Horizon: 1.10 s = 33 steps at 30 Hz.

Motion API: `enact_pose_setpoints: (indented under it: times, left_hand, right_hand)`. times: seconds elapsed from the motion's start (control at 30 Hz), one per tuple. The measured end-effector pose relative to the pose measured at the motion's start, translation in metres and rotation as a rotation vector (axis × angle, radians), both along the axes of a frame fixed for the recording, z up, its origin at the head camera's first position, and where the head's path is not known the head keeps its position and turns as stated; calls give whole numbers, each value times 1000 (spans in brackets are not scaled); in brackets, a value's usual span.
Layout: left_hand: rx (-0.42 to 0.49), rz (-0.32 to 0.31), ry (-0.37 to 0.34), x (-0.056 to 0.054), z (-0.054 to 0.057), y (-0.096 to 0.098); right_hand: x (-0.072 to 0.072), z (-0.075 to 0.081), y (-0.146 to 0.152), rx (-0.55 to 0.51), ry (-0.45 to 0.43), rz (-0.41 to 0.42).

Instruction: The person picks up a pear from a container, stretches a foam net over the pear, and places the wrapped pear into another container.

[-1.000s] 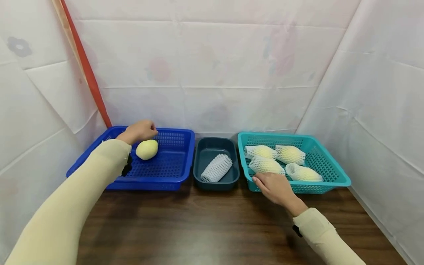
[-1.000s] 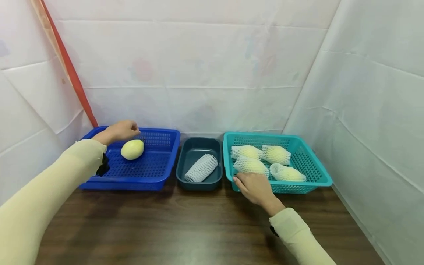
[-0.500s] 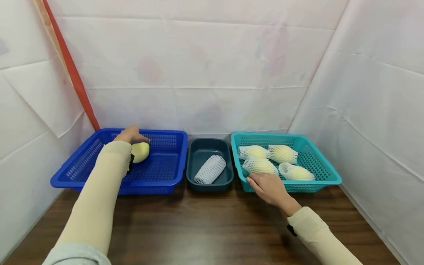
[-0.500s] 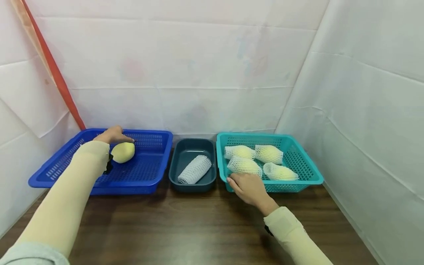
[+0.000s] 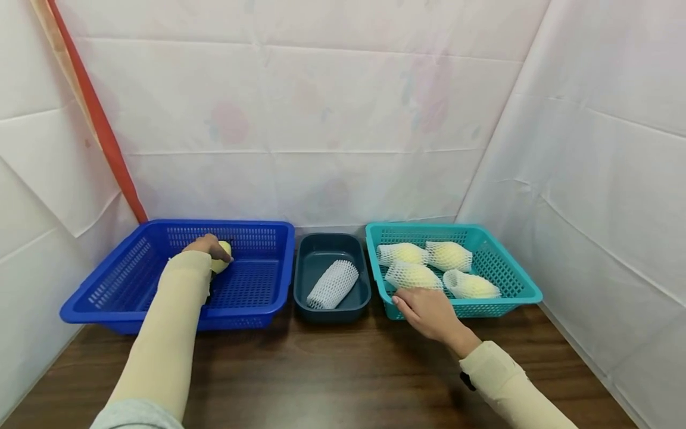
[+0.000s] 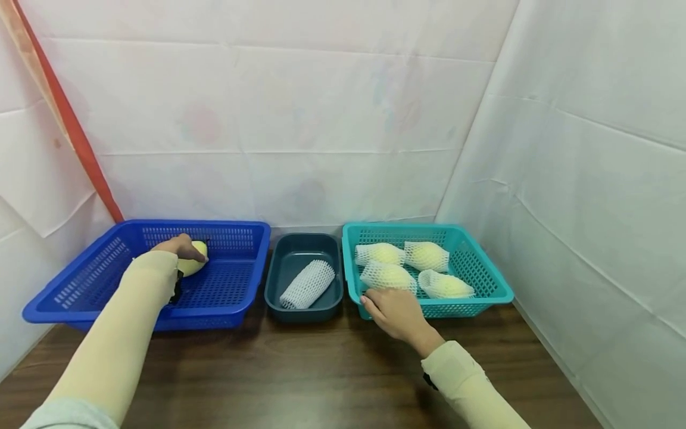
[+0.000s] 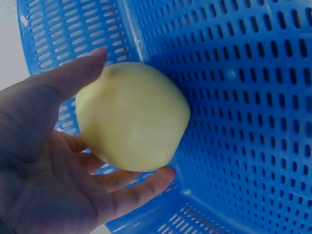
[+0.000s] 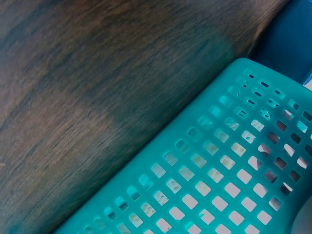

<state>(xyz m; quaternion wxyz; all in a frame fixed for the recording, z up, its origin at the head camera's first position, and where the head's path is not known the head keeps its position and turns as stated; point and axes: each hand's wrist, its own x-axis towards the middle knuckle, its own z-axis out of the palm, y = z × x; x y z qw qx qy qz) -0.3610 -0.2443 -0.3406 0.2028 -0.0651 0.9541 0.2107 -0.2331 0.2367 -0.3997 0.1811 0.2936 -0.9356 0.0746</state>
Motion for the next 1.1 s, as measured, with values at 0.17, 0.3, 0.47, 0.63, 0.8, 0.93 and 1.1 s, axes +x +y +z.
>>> enact_pose_setpoints:
  times: [0.17, 0.3, 0.47, 0.63, 0.8, 0.93, 1.1]
  left_hand:
    - [2, 13, 40, 3, -1, 0]
    - [29, 20, 44, 1, -2, -3]
    - [57, 12, 53, 1, -3, -6]
    - [57, -20, 126, 6, 3, -7]
    - [74, -57, 233, 18, 22, -1]
    - [145, -91, 306, 27, 38, 6]
    - [227, -126, 385, 36, 50, 11]
  right_hand:
    - [0, 0, 0, 0, 2, -9]
    - [0, 1, 1, 10, -1, -27]
    - [1, 0, 1, 10, 2, -30]
    - [1, 0, 1, 10, -15, -23]
    - [2, 3, 1, 6, -31, -21]
    - [2, 7, 2, -7, -51, -21]
    - [1, 10, 1, -15, -71, -13]
